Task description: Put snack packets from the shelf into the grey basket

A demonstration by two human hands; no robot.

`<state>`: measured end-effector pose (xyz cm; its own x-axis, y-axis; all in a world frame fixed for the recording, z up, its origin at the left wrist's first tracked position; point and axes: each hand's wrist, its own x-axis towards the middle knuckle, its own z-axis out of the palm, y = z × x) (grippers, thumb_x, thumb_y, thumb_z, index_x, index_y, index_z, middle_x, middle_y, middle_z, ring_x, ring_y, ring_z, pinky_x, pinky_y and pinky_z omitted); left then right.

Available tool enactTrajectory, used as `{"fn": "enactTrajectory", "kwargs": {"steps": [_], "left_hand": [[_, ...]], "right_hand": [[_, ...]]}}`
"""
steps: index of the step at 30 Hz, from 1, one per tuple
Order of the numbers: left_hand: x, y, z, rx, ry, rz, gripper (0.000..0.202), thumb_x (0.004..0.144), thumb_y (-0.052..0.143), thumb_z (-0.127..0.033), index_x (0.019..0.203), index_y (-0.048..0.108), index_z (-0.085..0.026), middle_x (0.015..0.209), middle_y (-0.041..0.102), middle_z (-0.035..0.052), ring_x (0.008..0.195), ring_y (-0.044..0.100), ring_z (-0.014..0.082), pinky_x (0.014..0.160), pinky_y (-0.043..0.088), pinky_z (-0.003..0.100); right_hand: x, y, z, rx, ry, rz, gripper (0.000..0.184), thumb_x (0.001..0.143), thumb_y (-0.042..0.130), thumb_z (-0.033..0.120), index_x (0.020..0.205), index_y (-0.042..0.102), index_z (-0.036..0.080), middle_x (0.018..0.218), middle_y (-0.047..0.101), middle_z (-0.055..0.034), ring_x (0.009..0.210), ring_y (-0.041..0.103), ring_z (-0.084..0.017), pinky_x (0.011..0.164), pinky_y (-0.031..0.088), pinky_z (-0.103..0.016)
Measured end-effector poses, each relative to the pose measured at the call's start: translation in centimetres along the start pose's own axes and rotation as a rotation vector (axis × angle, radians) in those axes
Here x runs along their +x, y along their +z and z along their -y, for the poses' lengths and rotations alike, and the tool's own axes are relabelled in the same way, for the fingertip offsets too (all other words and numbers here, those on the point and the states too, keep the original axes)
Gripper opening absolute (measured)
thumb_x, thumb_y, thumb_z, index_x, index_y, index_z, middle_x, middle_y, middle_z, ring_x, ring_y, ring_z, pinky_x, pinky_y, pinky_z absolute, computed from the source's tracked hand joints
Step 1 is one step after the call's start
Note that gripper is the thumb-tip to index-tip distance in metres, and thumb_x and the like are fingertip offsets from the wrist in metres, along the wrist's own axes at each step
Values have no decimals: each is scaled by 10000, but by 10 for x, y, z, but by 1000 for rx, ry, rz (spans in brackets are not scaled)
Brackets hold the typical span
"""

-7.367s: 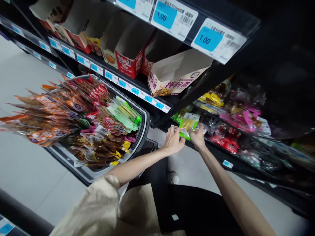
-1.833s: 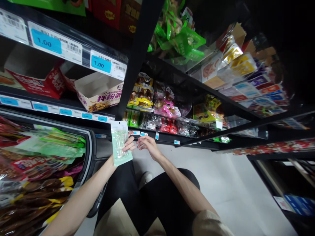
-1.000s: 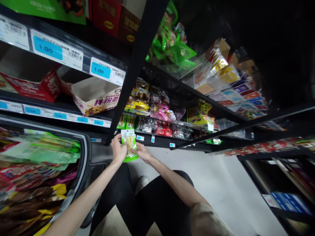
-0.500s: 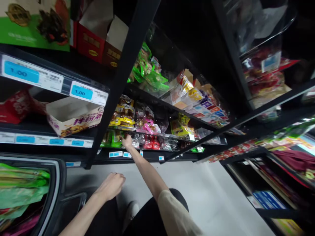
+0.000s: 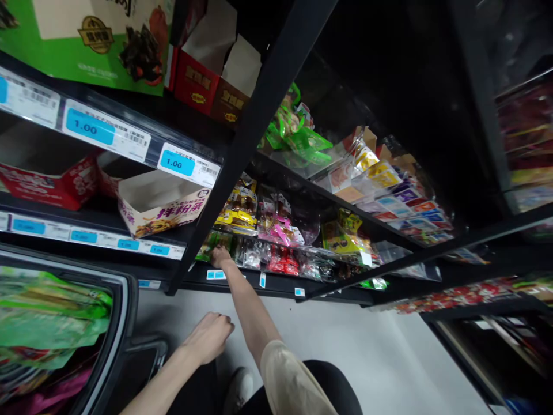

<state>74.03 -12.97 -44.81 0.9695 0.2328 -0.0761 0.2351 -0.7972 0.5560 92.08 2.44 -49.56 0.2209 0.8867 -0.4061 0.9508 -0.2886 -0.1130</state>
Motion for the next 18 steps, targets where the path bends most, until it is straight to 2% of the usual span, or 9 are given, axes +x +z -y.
{"fn": "enactTrajectory", "kwargs": {"steps": [4, 9, 11, 14, 16, 18], "left_hand": [[0, -1, 0, 12, 3, 19, 437, 802, 374, 26, 983, 739, -134, 1012, 737, 164, 995, 723, 344, 877, 557, 458], [0, 2, 1, 29, -13, 22, 463, 792, 367, 45, 1014, 743, -111, 1034, 733, 181, 1008, 718, 345, 887, 549, 463], [1, 3, 1, 27, -6, 13, 446, 809, 377, 34, 1027, 745, -93, 1032, 734, 191, 985, 722, 346, 864, 552, 454], [3, 6, -1, 3, 5, 17, 369, 817, 445, 4, 1014, 751, -57, 1025, 736, 214, 954, 723, 343, 844, 547, 424], [5, 12, 0, -64, -28, 11, 303, 808, 510, -16, 979, 757, -51, 1021, 739, 223, 959, 714, 343, 863, 535, 421], [8, 22, 3, -160, -74, -6, 238, 764, 588, -15, 916, 764, -65, 988, 750, 209, 947, 710, 345, 862, 529, 420]], "right_hand": [[-15, -5, 7, -102, 38, 74, 304, 938, 599, 213, 1211, 698, 122, 1458, 522, -198, 1402, 442, -346, 1118, 416, -495], [-53, -40, 20, -208, -50, 91, 387, 956, 560, 227, 1328, 657, 179, 1560, 441, -170, 1456, 381, -324, 1149, 379, -439], [-80, -55, 28, -264, -118, 166, 365, 973, 538, 239, 1299, 676, 151, 1460, 553, -185, 1372, 488, -321, 1097, 417, -415], [-127, -73, 46, -352, -239, 393, 300, 980, 535, 271, 1096, 764, 116, 1117, 735, -183, 1049, 683, -304, 879, 504, -365], [-157, -83, 62, -399, -351, 550, 237, 947, 594, 265, 946, 791, 133, 933, 760, -134, 876, 704, -260, 766, 492, -316], [-181, -90, 83, -417, -517, 619, 239, 968, 568, 266, 1020, 786, 182, 904, 759, -88, 827, 697, -219, 709, 468, -284]]}}
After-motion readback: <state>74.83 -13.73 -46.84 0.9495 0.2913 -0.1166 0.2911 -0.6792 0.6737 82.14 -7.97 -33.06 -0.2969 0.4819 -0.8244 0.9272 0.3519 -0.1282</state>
